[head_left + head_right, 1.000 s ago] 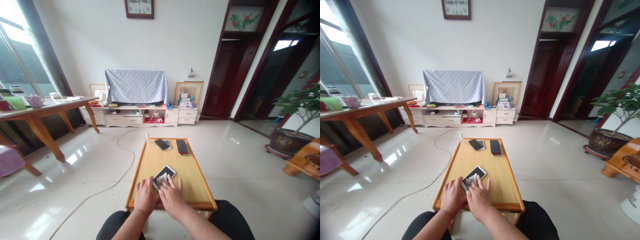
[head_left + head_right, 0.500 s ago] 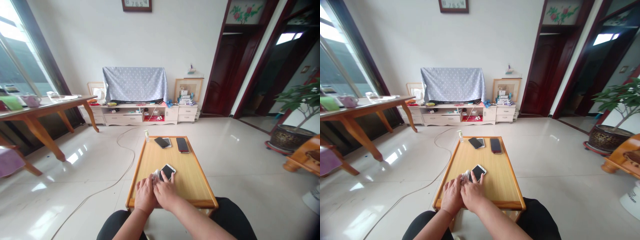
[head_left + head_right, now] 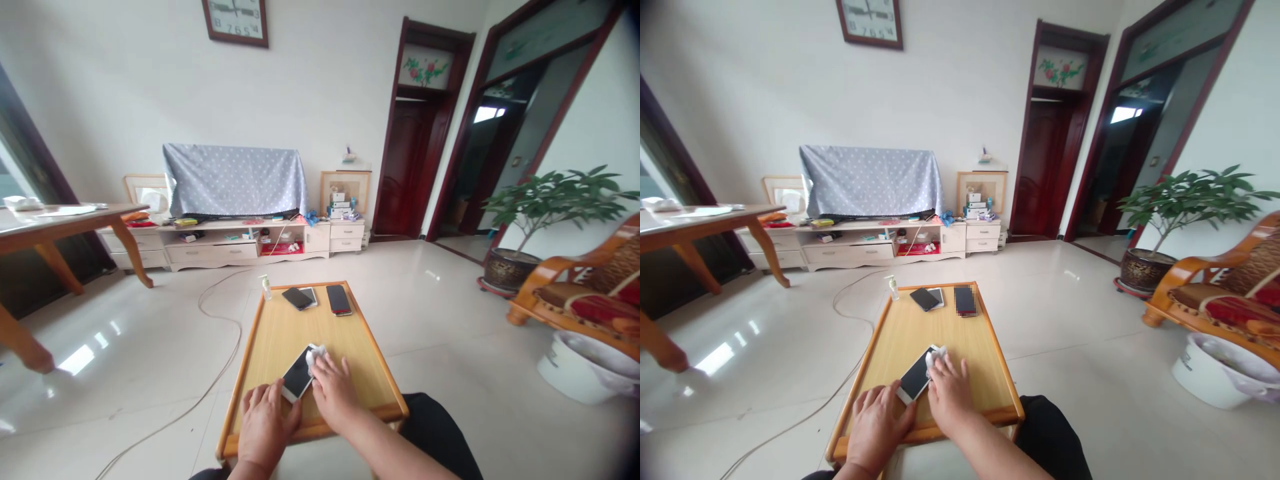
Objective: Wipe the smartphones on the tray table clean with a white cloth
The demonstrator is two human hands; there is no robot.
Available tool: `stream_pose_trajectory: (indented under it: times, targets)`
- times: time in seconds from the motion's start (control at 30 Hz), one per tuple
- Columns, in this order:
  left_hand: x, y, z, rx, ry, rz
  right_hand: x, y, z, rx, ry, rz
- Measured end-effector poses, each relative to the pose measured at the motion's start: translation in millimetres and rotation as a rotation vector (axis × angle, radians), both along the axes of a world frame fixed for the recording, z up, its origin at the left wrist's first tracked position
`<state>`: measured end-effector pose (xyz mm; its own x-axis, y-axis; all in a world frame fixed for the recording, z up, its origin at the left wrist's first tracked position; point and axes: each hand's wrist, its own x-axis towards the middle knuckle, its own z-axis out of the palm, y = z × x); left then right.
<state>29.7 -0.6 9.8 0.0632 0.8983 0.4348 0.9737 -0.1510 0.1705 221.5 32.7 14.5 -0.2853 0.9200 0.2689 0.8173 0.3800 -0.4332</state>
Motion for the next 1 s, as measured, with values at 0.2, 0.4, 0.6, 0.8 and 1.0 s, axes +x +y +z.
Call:
stream_pose_trajectory:
  times: [0.2,0.4,0.6,0.8,1.0]
  targets:
    - [-8,3,-10.5,0.056,0.054,-0.128,-19,-39,0.9,0.177,0.035,0.142]
    - [-9,0,-5.6,0.054,0.036,-0.133,-24,-32,4.8,0.293,-0.029,0.163]
    - [-9,-2,-2.5,0.075,-0.028,-0.084,-11,14,-5.3,0.299,-0.037,-0.013]
    - [-10,-1,-0.5,0.086,-0.055,-0.061,-25,5,-0.9,0.31,-0.04,0.138]
    - [-11,-1,1.9,0.039,-0.082,-0.044,-21,36,7.6,0.257,0.037,0.04]
